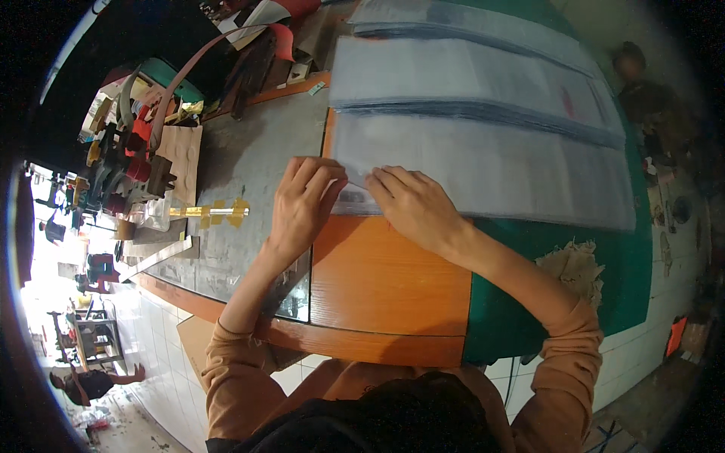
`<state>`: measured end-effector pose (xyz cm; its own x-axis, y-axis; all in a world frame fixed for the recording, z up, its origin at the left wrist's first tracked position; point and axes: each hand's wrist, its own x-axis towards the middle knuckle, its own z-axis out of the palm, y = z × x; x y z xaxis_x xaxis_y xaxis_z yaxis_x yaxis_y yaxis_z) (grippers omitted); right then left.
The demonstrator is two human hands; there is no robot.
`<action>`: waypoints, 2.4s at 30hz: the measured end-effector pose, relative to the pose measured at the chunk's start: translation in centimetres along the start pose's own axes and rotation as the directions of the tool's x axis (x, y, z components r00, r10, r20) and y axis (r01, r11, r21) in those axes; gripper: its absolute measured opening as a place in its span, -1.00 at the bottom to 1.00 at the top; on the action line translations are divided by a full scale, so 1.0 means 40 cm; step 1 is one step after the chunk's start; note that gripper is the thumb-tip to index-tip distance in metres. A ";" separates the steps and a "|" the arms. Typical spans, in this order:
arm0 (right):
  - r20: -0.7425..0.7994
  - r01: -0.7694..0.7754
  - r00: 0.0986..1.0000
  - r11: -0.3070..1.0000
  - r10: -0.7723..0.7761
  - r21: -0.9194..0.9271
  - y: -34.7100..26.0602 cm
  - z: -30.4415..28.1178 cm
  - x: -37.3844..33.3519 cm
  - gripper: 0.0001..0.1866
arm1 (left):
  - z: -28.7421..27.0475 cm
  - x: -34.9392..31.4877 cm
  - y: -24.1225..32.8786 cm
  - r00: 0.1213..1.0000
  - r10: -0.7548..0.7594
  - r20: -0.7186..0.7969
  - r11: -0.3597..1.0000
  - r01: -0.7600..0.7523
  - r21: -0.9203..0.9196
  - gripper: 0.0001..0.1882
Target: The person aligns several long plastic sheets on a workbench and then uses a cloth to wipe down one of the sheets.
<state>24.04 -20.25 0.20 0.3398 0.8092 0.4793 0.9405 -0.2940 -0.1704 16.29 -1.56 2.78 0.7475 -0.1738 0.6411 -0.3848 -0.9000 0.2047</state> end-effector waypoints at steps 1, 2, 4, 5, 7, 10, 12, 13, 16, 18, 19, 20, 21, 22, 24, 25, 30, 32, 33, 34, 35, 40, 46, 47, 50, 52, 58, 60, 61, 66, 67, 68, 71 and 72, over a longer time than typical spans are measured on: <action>-0.061 0.019 0.998 0.999 -0.022 -0.039 -0.011 0.005 0.010 -0.76 | 0.005 -0.007 -0.002 0.998 -0.059 -0.008 0.997 0.059 -0.043 -0.78; -0.028 -0.086 0.996 0.995 0.088 0.054 -0.018 -0.001 0.017 -0.81 | 0.012 -0.014 -0.002 0.993 -0.118 -0.014 0.989 0.116 -0.087 -0.77; 0.070 -0.310 0.951 0.925 0.302 0.220 -0.032 -0.029 0.029 -0.90 | 0.021 -0.023 -0.003 0.975 -0.221 -0.023 0.959 0.213 -0.186 -0.73; 0.099 -0.384 0.922 0.851 0.374 0.358 -0.031 -0.030 0.032 -0.90 | 0.024 -0.027 -0.003 0.964 -0.266 -0.025 0.938 0.253 -0.239 -0.71; 0.187 -0.498 0.849 0.628 0.495 0.598 -0.010 -0.032 0.041 -0.84 | 0.033 -0.034 -0.007 0.934 -0.357 -0.006 0.876 0.332 -0.349 -0.66; 0.312 -0.547 0.801 0.414 0.510 0.728 0.026 -0.031 0.033 -0.75 | 0.051 -0.043 -0.023 0.902 -0.430 0.043 0.788 0.399 -0.469 -0.65; 0.323 -0.517 0.799 0.304 0.507 0.800 0.040 -0.026 0.029 -0.73 | 0.055 -0.047 -0.031 0.914 -0.404 0.051 0.787 0.375 -0.491 -0.71; 0.283 -0.487 0.785 0.266 0.551 0.832 0.047 -0.014 0.022 -0.77 | 0.054 -0.046 -0.032 0.921 -0.383 0.066 0.809 0.369 -0.456 -0.74; 0.074 -0.375 0.801 0.402 0.594 0.836 0.043 0.017 0.009 -0.83 | 0.043 -0.036 -0.032 0.931 -0.352 0.102 0.853 0.363 -0.375 -0.82; -0.148 -0.246 0.895 0.743 0.421 0.623 -0.008 0.022 0.021 -0.79 | 0.029 -0.021 -0.032 0.922 -0.371 0.112 0.854 0.386 -0.348 -0.85; -0.175 -0.220 0.919 0.829 0.352 0.514 -0.013 0.022 0.022 -0.75 | 0.028 -0.011 -0.032 0.929 -0.353 0.108 0.868 0.369 -0.334 -0.82; -0.191 -0.186 0.941 0.899 0.279 0.397 -0.016 0.023 0.022 -0.69 | 0.031 0.001 -0.033 0.936 -0.336 0.104 0.880 0.351 -0.319 -0.79; -0.198 -0.145 0.959 0.951 0.203 0.273 -0.019 0.026 0.021 -0.64 | 0.034 0.008 -0.038 0.943 -0.318 0.100 0.892 0.333 -0.305 -0.76; -0.176 -0.204 0.949 0.932 0.264 0.299 -0.015 0.026 0.015 -0.54 | 0.035 0.013 -0.046 0.946 -0.315 0.076 0.883 0.322 -0.342 -0.71; -0.326 -0.162 0.902 0.922 0.283 0.353 -0.009 0.026 0.022 -0.50 | 0.028 0.017 -0.072 0.950 -0.311 0.029 0.861 0.295 -0.414 -0.61; -0.320 -0.165 0.905 0.924 0.282 0.346 -0.006 0.018 0.023 -0.50 | 0.023 0.018 -0.100 0.970 -0.184 0.157 0.899 0.230 -0.371 -0.56; -0.093 -0.162 0.976 0.945 0.196 0.283 0.000 0.015 0.017 -0.59 | -0.019 0.011 -0.168 0.848 0.059 0.527 0.941 0.128 -0.312 -0.38; -0.058 -0.153 0.983 0.952 0.174 0.265 -0.004 0.021 0.019 -0.63 | -0.026 0.017 -0.162 0.834 0.053 0.549 0.964 0.100 -0.245 -0.42; -0.050 -0.154 0.984 0.955 0.172 0.252 -0.013 0.020 0.021 -0.64 | -0.031 0.017 -0.157 0.828 0.052 0.559 0.978 0.072 -0.197 -0.45; -0.042 -0.156 0.984 0.959 0.171 0.238 -0.019 0.019 0.024 -0.64 | -0.032 0.017 -0.154 0.822 0.051 0.567 0.988 0.043 -0.151 -0.47; -0.022 -0.155 0.986 0.959 0.165 0.238 -0.019 0.017 0.027 -0.61 | -0.030 0.022 -0.155 0.808 0.036 0.589 0.991 0.046 -0.124 -0.49; 0.039 -0.153 0.988 0.961 0.148 0.231 -0.019 0.010 0.031 -0.50 | -0.029 0.041 -0.161 0.790 0.033 0.613 0.994 0.041 -0.106 -0.51; 0.079 -0.160 0.986 0.953 0.144 0.258 -0.005 0.003 0.033 -0.47 | -0.022 0.056 -0.216 0.774 0.240 0.586 0.938 -0.030 -0.344 -0.49; 0.094 -0.174 0.984 0.942 0.153 0.287 -0.005 -0.002 0.036 -0.47 | -0.020 0.059 -0.218 0.776 0.236 0.585 0.940 -0.029 -0.341 -0.51; 0.107 -0.198 0.979 0.917 0.171 0.346 -0.006 -0.010 0.037 -0.47 | -0.008 0.065 -0.226 0.779 0.236 0.580 0.943 -0.040 -0.331 -0.58; 0.063 -0.176 0.984 0.918 0.164 0.355 -0.004 0.000 0.038 -0.48 | -0.003 0.075 -0.229 0.780 0.244 0.577 0.948 -0.065 -0.313 -0.64; -0.087 -0.170 0.977 0.955 0.196 0.245 -0.025 0.026 0.043 -0.61 | 0.018 0.081 -0.199 0.836 0.109 0.538 0.969 0.033 -0.246 -0.65; -0.163 -0.183 0.957 0.935 0.240 0.302 -0.022 0.041 0.047 -0.60 | 0.014 0.060 -0.172 0.978 -0.038 0.204 0.932 0.108 -0.347 -0.64; -0.200 -0.190 0.943 0.924 0.266 0.333 -0.020 0.047 0.046 -0.58 | 0.010 0.047 -0.159 0.991 -0.127 0.033 0.905 0.130 -0.404 -0.64; -0.113 -0.210 0.959 0.920 0.259 0.332 -0.028 0.024 0.050 -0.45 | -0.035 -0.023 -0.177 0.902 -0.078 0.425 0.822 0.299 -0.485 -0.58; -0.081 -0.193 0.972 0.947 0.221 0.257 -0.027 0.016 0.048 -0.44 | -0.037 -0.026 -0.178 0.892 -0.006 0.453 0.845 0.247 -0.474 -0.58; -0.132 -0.163 0.970 0.951 0.203 0.264 -0.018 0.029 0.042 -0.48 | -0.039 -0.025 -0.180 0.880 0.012 0.474 0.841 0.247 -0.481 -0.60; -0.204 -0.119 0.962 0.952 0.181 0.281 -0.003 0.056 0.039 -0.61 | -0.041 -0.010 -0.187 0.856 0.050 0.515 0.830 0.251 -0.497 -0.67; -0.178 -0.138 0.965 0.947 0.195 0.290 -0.007 0.048 0.039 -0.65 | -0.042 -0.004 -0.188 0.855 0.048 0.517 0.830 0.254 -0.497 -0.69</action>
<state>24.29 -17.94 -0.65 0.5102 0.6328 0.5825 0.8450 -0.2423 -0.4768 18.15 5.90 2.37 0.9001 -0.3988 0.1754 -0.3988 -0.5922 0.7002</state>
